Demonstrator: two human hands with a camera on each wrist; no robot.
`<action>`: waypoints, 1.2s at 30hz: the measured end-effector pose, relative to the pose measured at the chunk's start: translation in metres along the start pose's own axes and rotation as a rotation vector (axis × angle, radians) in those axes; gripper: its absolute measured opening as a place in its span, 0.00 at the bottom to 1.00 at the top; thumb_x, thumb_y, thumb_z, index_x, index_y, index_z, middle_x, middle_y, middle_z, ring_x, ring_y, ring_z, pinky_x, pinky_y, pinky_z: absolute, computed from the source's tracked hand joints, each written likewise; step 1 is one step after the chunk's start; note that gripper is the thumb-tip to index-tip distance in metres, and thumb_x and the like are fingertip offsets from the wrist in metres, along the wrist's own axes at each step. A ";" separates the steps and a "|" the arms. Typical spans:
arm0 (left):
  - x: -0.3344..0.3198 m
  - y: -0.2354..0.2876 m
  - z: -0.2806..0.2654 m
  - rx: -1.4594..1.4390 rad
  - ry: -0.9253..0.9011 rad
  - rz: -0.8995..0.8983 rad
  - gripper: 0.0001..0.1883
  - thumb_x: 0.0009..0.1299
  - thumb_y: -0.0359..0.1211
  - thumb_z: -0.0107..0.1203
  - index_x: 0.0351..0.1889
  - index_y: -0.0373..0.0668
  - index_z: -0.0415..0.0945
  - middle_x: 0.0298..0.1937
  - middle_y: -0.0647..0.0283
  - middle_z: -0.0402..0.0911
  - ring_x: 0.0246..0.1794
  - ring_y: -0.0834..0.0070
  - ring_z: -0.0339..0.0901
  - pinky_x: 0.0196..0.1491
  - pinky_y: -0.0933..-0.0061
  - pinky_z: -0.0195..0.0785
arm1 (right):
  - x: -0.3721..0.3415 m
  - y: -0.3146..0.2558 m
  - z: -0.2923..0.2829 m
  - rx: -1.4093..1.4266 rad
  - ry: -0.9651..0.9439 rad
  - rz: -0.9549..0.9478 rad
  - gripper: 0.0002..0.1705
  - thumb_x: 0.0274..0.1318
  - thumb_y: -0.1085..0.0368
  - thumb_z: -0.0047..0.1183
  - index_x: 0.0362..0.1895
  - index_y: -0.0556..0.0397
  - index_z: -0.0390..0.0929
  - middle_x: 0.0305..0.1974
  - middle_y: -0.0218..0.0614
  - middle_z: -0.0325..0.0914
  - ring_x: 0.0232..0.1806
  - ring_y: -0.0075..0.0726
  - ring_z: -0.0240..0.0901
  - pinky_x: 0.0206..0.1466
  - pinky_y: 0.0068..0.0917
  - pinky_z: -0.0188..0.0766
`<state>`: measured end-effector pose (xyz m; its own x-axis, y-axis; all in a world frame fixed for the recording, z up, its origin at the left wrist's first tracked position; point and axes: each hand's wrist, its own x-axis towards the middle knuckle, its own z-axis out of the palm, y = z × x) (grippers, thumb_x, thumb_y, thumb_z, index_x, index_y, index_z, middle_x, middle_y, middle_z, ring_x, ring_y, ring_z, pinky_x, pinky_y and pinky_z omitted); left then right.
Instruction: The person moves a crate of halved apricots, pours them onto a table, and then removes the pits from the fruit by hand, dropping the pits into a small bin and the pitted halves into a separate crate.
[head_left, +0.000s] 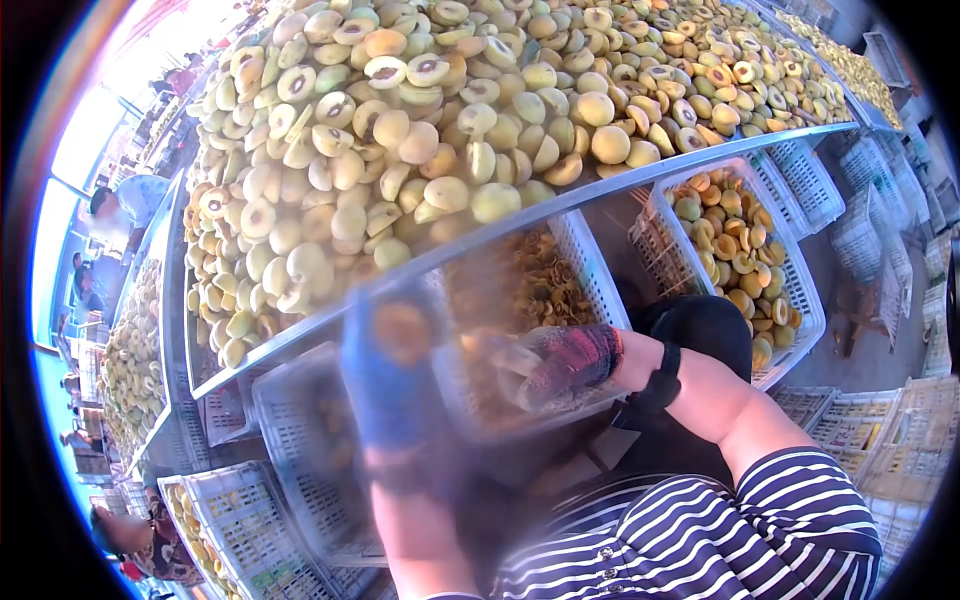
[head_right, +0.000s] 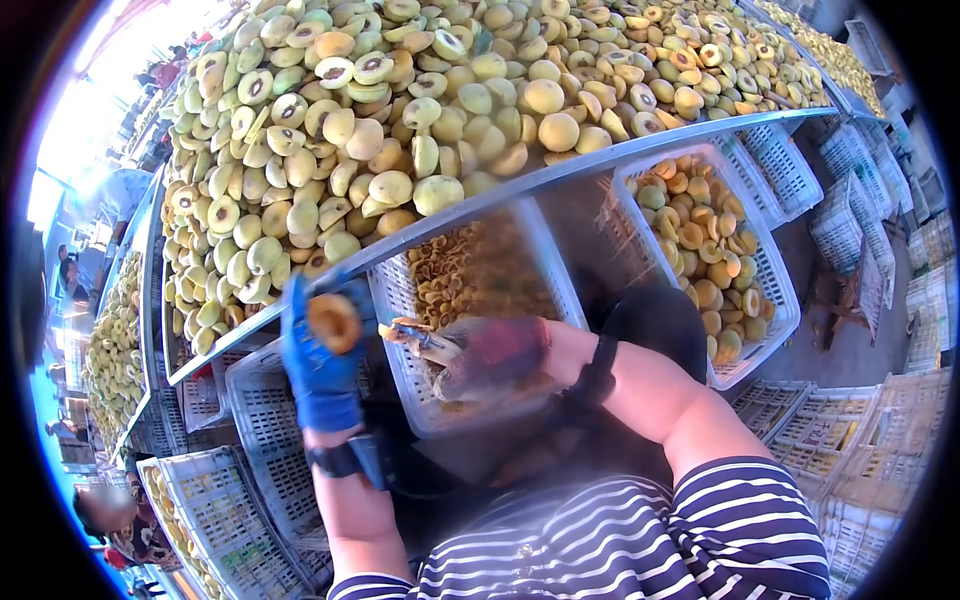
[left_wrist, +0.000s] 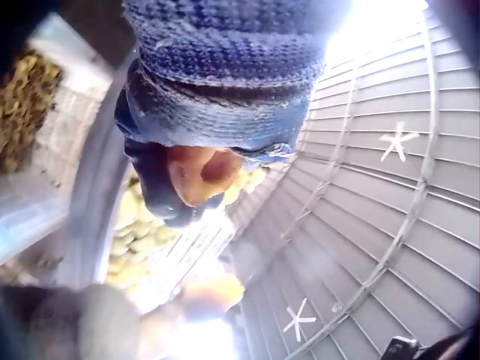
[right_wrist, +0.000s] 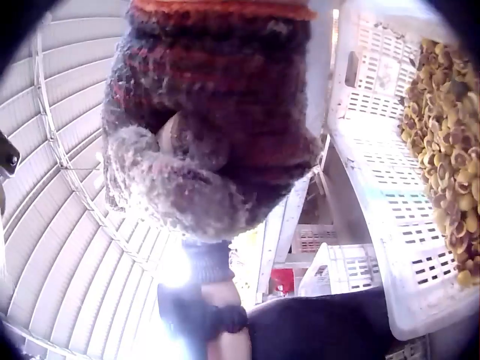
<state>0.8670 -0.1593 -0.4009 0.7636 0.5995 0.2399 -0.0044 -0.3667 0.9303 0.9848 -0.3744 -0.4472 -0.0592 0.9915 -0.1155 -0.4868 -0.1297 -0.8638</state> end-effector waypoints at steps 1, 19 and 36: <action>0.001 0.004 -0.025 -0.280 0.104 -0.185 0.26 0.78 0.47 0.46 0.61 0.33 0.70 0.36 0.56 0.82 0.30 0.70 0.79 0.34 0.74 0.74 | -0.002 0.000 -0.002 0.022 -0.034 -0.008 0.06 0.58 0.66 0.57 0.40 0.48 0.76 0.30 0.22 0.73 0.31 0.16 0.70 0.30 0.21 0.67; -0.051 0.017 0.049 0.445 -0.384 0.137 0.16 0.67 0.37 0.63 0.52 0.48 0.81 0.38 0.57 0.86 0.35 0.66 0.84 0.41 0.65 0.78 | -0.029 -0.007 0.005 -1.488 0.200 0.073 0.17 0.59 0.54 0.52 0.50 0.43 0.78 0.43 0.43 0.83 0.45 0.51 0.80 0.45 0.45 0.76; 0.099 0.000 0.016 0.886 -0.090 0.107 0.29 0.56 0.53 0.66 0.43 0.37 0.80 0.40 0.47 0.83 0.42 0.51 0.81 0.47 0.57 0.73 | -0.022 -0.033 -0.004 -1.257 0.811 -0.129 0.15 0.61 0.55 0.53 0.42 0.54 0.76 0.32 0.49 0.81 0.34 0.56 0.80 0.38 0.48 0.75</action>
<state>0.9528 -0.1110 -0.3815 0.8356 0.4862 0.2556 0.3930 -0.8543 0.3400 1.0057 -0.3919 -0.4181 0.6152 0.7787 0.1229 0.6192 -0.3809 -0.6867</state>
